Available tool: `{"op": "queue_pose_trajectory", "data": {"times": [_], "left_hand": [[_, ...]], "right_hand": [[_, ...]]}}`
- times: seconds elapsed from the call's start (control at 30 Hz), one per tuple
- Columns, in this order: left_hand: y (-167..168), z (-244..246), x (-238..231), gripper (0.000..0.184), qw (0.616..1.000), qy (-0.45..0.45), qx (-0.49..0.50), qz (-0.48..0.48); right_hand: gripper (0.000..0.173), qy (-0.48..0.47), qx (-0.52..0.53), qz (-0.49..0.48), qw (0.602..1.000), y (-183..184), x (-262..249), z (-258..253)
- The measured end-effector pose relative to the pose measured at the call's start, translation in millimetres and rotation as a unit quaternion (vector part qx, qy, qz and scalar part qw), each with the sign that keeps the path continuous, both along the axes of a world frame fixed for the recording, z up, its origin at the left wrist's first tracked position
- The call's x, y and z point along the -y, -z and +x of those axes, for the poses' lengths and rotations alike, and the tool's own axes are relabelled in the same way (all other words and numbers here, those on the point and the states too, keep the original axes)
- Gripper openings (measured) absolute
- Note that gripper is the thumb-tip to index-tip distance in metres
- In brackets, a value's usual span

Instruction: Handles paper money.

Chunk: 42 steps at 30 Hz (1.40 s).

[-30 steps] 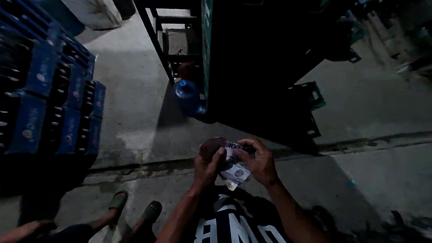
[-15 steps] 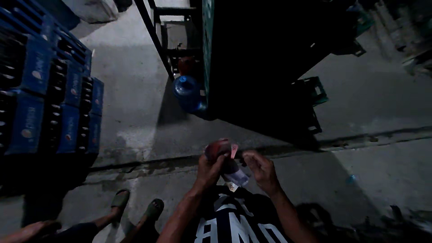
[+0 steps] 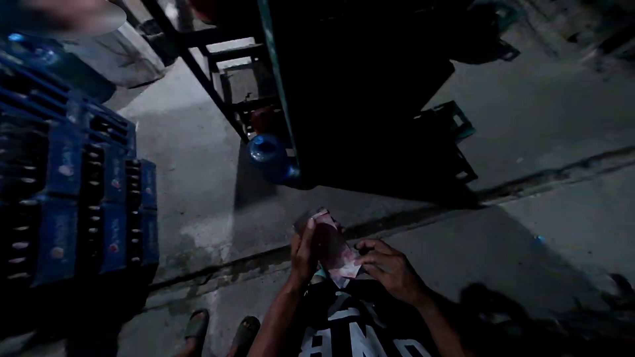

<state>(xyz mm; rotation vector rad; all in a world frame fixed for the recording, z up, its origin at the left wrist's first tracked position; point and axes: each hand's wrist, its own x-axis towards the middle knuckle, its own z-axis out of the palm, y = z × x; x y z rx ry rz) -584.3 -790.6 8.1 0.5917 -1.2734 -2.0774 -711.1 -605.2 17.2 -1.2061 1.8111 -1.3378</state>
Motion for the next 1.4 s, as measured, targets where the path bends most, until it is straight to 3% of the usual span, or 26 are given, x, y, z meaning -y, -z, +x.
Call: {"op": "queue_pose_trajectory", "data": {"times": [0.13, 0.23, 0.4, 0.53, 0.67, 0.77, 0.83, 0.87, 0.9, 0.97, 1.03, 1.07, 1.13, 1.2, 1.27, 1.33, 1.4], "left_hand": [[-1.5, -33.6, -14.0, 0.039, 1.000, 0.014, 0.009, -0.007], [-4.6, -61.7, -30.0, 0.040, 0.995, 0.030, 0.046, -0.082], [-19.6, -153.3, -87.4, 0.046, 0.974, 0.154, 0.013, -0.165], [-26.6, -236.3, -142.8, 0.035, 0.954, 0.257, -0.028, -0.152], [-30.6, -307.3, -184.8, 0.031, 0.936, 0.337, -0.020, -0.101], [-41.1, -359.8, -206.8, 0.030, 0.908, 0.357, -0.097, -0.197], [-57.0, -400.7, -215.8, 0.033, 0.883, 0.351, -0.170, -0.261], [-62.9, -421.5, -217.4, 0.034, 0.874, 0.346, -0.201, -0.275], [-68.6, -441.2, -216.7, 0.035, 0.866, 0.341, -0.223, -0.289], [-75.2, -477.5, -209.4, 0.036, 0.849, 0.341, -0.238, -0.327], [-62.3, -509.7, -195.5, 0.031, 0.829, 0.352, -0.198, -0.387], [-44.6, -522.4, -187.6, 0.029, 0.822, 0.368, -0.150, -0.408], [5.1, -548.3, -171.2, 0.028, 0.809, 0.424, -0.006, -0.408], [64.5, -582.2, -156.5, 0.030, 0.806, 0.478, 0.104, -0.334], [110.1, -627.6, -139.8, 0.032, 0.793, 0.516, 0.183, -0.268], [121.7, -680.5, -126.8, 0.035, 0.753, 0.534, 0.255, -0.285], [112.7, -724.8, -111.8, 0.037, 0.722, 0.533, 0.313, -0.311]], "right_hand": [[0.020, -0.033, 0.018, 0.019, 0.999, -10.2, -13.9, -33.8], [0.034, -0.051, 0.079, 0.012, 0.995, -8.6, -33.4, -71.3], [0.035, 0.085, 0.135, 0.044, 0.986, -14.7, -62.6, -131.3], [0.028, 0.187, 0.177, 0.011, 0.966, -11.6, -102.1, -168.4], [0.024, 0.273, 0.140, -0.015, 0.952, -5.1, -149.0, -225.7], [0.027, 0.310, 0.142, -0.053, 0.939, -11.1, -179.3, -265.4], [0.014, 0.313, 0.217, -0.124, 0.916, -18.1, -188.6, -296.2], [0.020, 0.290, 0.238, -0.157, 0.913, -14.8, -192.7, -312.0], [0.025, 0.289, 0.246, -0.162, 0.911, -10.9, -194.7, -327.2], [0.016, 0.318, 0.293, -0.127, 0.893, 6.2, -202.0, -358.0], [0.018, 0.311, 0.305, -0.062, 0.898, 39.2, -216.2, -405.4], [0.020, 0.321, 0.233, -0.003, 0.918, 50.4, -215.7, -432.2], [0.029, 0.375, 0.071, -0.011, 0.924, 78.5, -211.8, -482.4], [0.031, 0.405, 0.069, -0.063, 0.909, 93.1, -195.4, -533.3], [0.036, 0.370, 0.090, -0.053, 0.923, 100.0, -177.2, -581.3], [0.037, 0.339, 0.091, 0.027, 0.936, 94.5, -159.0, -623.1], [0.037, 0.313, 0.080, 0.092, 0.942, 100.1, -148.6, -656.4]]}}
